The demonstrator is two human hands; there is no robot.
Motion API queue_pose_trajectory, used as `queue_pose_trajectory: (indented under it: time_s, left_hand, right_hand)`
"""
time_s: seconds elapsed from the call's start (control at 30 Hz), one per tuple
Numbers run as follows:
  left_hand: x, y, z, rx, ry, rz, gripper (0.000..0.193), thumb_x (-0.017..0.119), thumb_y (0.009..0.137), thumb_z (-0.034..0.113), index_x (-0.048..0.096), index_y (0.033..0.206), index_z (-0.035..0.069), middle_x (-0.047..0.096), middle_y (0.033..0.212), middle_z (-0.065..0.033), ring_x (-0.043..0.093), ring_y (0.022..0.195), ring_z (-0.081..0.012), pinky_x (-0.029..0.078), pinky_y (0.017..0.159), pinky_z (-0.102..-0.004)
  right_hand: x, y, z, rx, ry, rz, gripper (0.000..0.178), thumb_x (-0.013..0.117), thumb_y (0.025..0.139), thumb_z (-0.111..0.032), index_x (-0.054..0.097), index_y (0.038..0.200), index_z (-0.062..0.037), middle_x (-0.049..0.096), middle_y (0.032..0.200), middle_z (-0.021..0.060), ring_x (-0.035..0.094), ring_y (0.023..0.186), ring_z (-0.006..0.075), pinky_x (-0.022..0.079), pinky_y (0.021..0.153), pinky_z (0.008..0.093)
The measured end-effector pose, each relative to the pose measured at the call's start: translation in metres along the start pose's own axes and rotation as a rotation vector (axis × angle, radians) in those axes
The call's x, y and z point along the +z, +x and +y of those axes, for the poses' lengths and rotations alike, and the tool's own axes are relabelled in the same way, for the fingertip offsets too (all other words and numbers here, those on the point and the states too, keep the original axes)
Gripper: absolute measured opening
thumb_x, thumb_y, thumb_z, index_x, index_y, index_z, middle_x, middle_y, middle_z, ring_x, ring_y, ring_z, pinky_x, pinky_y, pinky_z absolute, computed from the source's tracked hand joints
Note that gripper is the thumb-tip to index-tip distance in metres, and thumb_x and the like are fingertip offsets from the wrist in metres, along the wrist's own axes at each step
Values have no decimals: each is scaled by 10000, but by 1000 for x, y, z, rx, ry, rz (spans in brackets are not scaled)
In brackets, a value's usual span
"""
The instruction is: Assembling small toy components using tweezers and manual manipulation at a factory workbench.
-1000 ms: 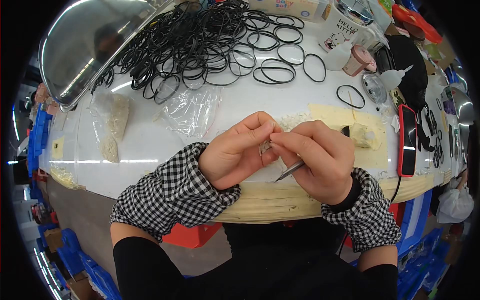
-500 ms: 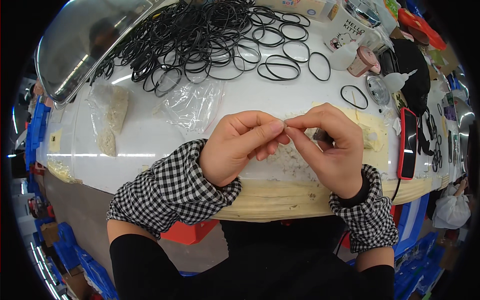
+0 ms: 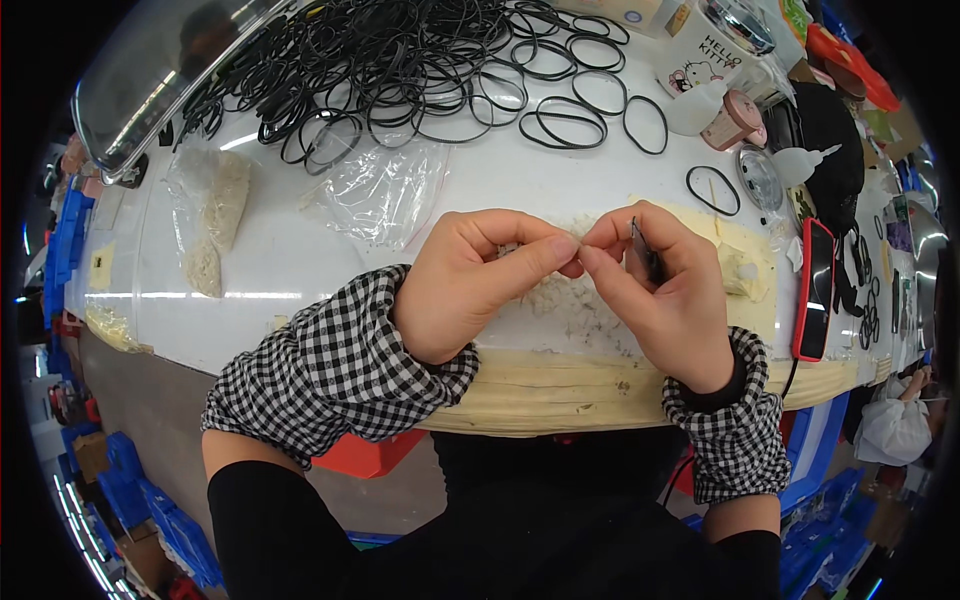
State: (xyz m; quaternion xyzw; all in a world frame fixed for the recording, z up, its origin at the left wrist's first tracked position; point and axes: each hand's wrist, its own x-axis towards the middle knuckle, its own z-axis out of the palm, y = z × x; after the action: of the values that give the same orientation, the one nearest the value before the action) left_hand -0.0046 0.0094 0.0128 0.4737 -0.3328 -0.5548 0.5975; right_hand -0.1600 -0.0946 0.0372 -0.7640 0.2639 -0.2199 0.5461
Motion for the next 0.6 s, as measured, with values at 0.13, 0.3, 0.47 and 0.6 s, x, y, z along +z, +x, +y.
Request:
queue_pose_trajectory:
  time_s: [0.13,0.3,0.47,0.6]
  left_hand:
    - [-3,0,-1,-44,-43,0,189,576,920,161,652,977,-2,660,876,-47,409,636,-44,370,623,-186]
    - [-2,1,-2,-30,-95,38,174,581,918,164,633,982,11,648,861,-40,419,639,-45,377,628,-186]
    - [-3,1,-1,-34,-63,34,176,588,917,168,630,984,10,641,845,-40,414,630,-42,370,606,-181]
    - [-2,1,-1,-29,-36,34,179,593,916,174,626,981,10,636,837,-36,409,620,-40,357,582,-178]
  right_hand:
    - [-3,1,-1,6,27,-20,116,650,811,-63,619,895,12,613,752,-17,444,582,-5,336,485,153]
    - [-4,1,-2,13,37,-16,113,649,817,-67,626,898,7,574,714,-42,401,555,-20,301,471,146]
    - [-3,1,-2,8,28,-17,103,650,819,-71,628,884,5,561,700,-51,372,538,-22,288,470,146]
    - [-2,0,-4,-13,20,16,98,660,805,-45,633,887,2,585,743,-30,405,559,-12,309,468,158]
